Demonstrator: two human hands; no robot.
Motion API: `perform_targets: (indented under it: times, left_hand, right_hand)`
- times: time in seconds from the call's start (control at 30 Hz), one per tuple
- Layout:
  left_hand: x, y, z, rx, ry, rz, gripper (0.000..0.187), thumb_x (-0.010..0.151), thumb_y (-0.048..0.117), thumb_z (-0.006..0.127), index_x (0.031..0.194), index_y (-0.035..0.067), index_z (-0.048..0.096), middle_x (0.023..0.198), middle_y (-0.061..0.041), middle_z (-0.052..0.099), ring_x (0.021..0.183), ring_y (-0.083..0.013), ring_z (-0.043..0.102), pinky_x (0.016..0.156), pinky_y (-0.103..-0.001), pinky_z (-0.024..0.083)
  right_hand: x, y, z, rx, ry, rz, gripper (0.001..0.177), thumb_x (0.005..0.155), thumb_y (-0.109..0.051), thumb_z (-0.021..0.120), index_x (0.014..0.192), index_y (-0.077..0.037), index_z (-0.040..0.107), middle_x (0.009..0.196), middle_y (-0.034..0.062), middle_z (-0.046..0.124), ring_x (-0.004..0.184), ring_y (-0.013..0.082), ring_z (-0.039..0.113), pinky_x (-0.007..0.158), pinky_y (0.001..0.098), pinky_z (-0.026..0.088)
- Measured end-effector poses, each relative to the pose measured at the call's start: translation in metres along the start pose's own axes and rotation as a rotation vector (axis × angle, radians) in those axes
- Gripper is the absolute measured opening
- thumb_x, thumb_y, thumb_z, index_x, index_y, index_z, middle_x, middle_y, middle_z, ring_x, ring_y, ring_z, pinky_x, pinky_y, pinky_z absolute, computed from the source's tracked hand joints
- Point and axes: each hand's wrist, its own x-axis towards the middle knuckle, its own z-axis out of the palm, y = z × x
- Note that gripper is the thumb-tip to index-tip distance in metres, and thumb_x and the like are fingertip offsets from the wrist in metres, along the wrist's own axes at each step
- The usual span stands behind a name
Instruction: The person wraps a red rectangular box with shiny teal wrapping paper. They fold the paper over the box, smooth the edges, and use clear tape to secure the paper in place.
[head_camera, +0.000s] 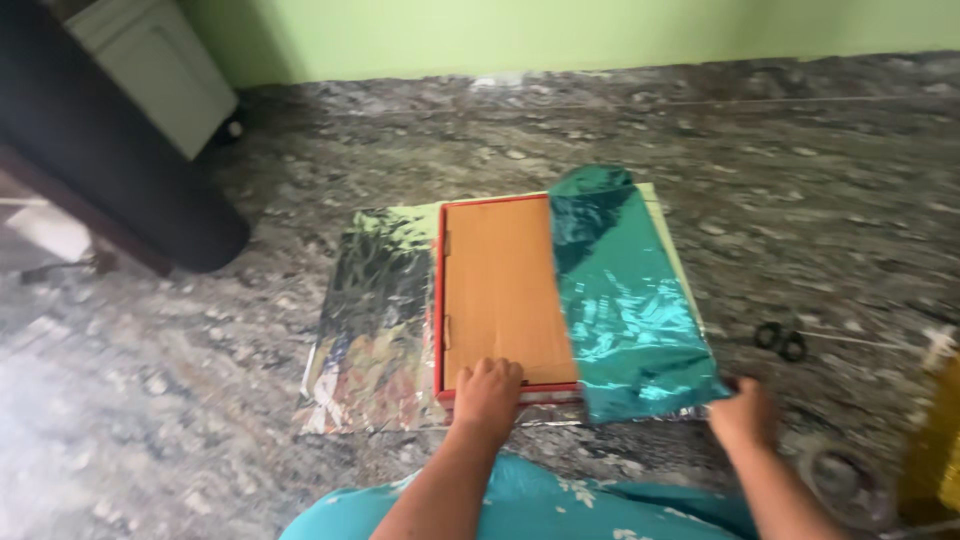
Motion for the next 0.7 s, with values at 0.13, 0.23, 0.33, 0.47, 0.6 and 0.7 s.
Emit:
perform_targets:
  times: [0.13, 0.23, 0.33, 0.47, 0.6, 0.7]
  left_hand:
    - [-0.002, -0.001, -0.002, 0.002, -0.028, -0.008, 0.019, 0.086, 0.014, 0.061, 0.105, 0.016, 0.061, 0.107, -0.003, 0.065, 0.108, -0.0261, 0.060, 0.085, -0.046, 0.047]
    - [-0.003, -0.006, -0.003, 0.046, -0.029, 0.006, 0.026, 0.080, 0.011, 0.064, 0.105, 0.015, 0.061, 0.107, -0.003, 0.064, 0.107, -0.0265, 0.060, 0.084, -0.045, 0.048]
    - [-0.004, -0.012, -0.007, 0.012, -0.018, 0.001, 0.023, 0.083, 0.011, 0.065, 0.105, 0.016, 0.062, 0.106, -0.003, 0.065, 0.106, -0.0270, 0.060, 0.086, -0.046, 0.047]
    - [0.002, -0.017, -0.016, -0.024, -0.114, -0.018, 0.025, 0.083, 0.013, 0.068, 0.108, 0.016, 0.063, 0.111, -0.004, 0.066, 0.112, -0.0283, 0.059, 0.091, -0.048, 0.047]
    - [0.020, -0.037, -0.023, -0.238, -0.372, -0.220, 0.025, 0.087, 0.035, 0.074, 0.106, 0.019, 0.072, 0.120, -0.006, 0.067, 0.122, -0.0281, 0.057, 0.104, -0.048, 0.044]
    - [0.029, -0.075, -0.012, -0.351, -0.006, -0.528, 0.044, 0.084, 0.046, 0.076, 0.113, 0.013, 0.072, 0.116, -0.013, 0.071, 0.113, -0.0339, 0.066, 0.097, -0.047, 0.052]
  right_hand:
    - [0.023, 0.021, -0.001, 0.075, 0.077, 0.044, 0.041, 0.082, -0.010, 0.066, 0.122, -0.004, 0.074, 0.112, 0.0272, 0.074, 0.107, 0.0459, 0.069, 0.092, 0.0523, 0.054]
    - [0.040, 0.025, -0.002, 0.275, -0.061, 0.060, 0.047, 0.083, -0.011, 0.068, 0.130, -0.008, 0.073, 0.113, 0.0208, 0.076, 0.102, 0.0390, 0.071, 0.088, 0.0503, 0.055]
    - [0.058, 0.028, -0.006, 0.563, -0.411, 0.162, 0.047, 0.083, -0.019, 0.074, 0.130, -0.013, 0.074, 0.110, 0.0140, 0.078, 0.094, 0.0313, 0.068, 0.083, 0.0487, 0.053]
    - [0.082, 0.033, -0.012, 0.501, -0.528, 0.152, 0.051, 0.080, -0.039, 0.085, 0.122, -0.013, 0.076, 0.111, 0.0120, 0.078, 0.097, 0.0265, 0.067, 0.088, 0.0457, 0.051]
    - [0.099, 0.019, 0.004, 0.055, -0.193, -0.054, 0.054, 0.090, -0.054, 0.076, 0.123, -0.010, 0.077, 0.113, 0.0196, 0.077, 0.104, 0.0373, 0.072, 0.090, 0.0465, 0.056]
    - [0.104, -0.001, 0.019, 0.011, -0.078, -0.124, 0.053, 0.089, -0.052, 0.073, 0.120, -0.009, 0.078, 0.114, 0.0198, 0.076, 0.107, 0.0392, 0.072, 0.090, 0.0469, 0.056]
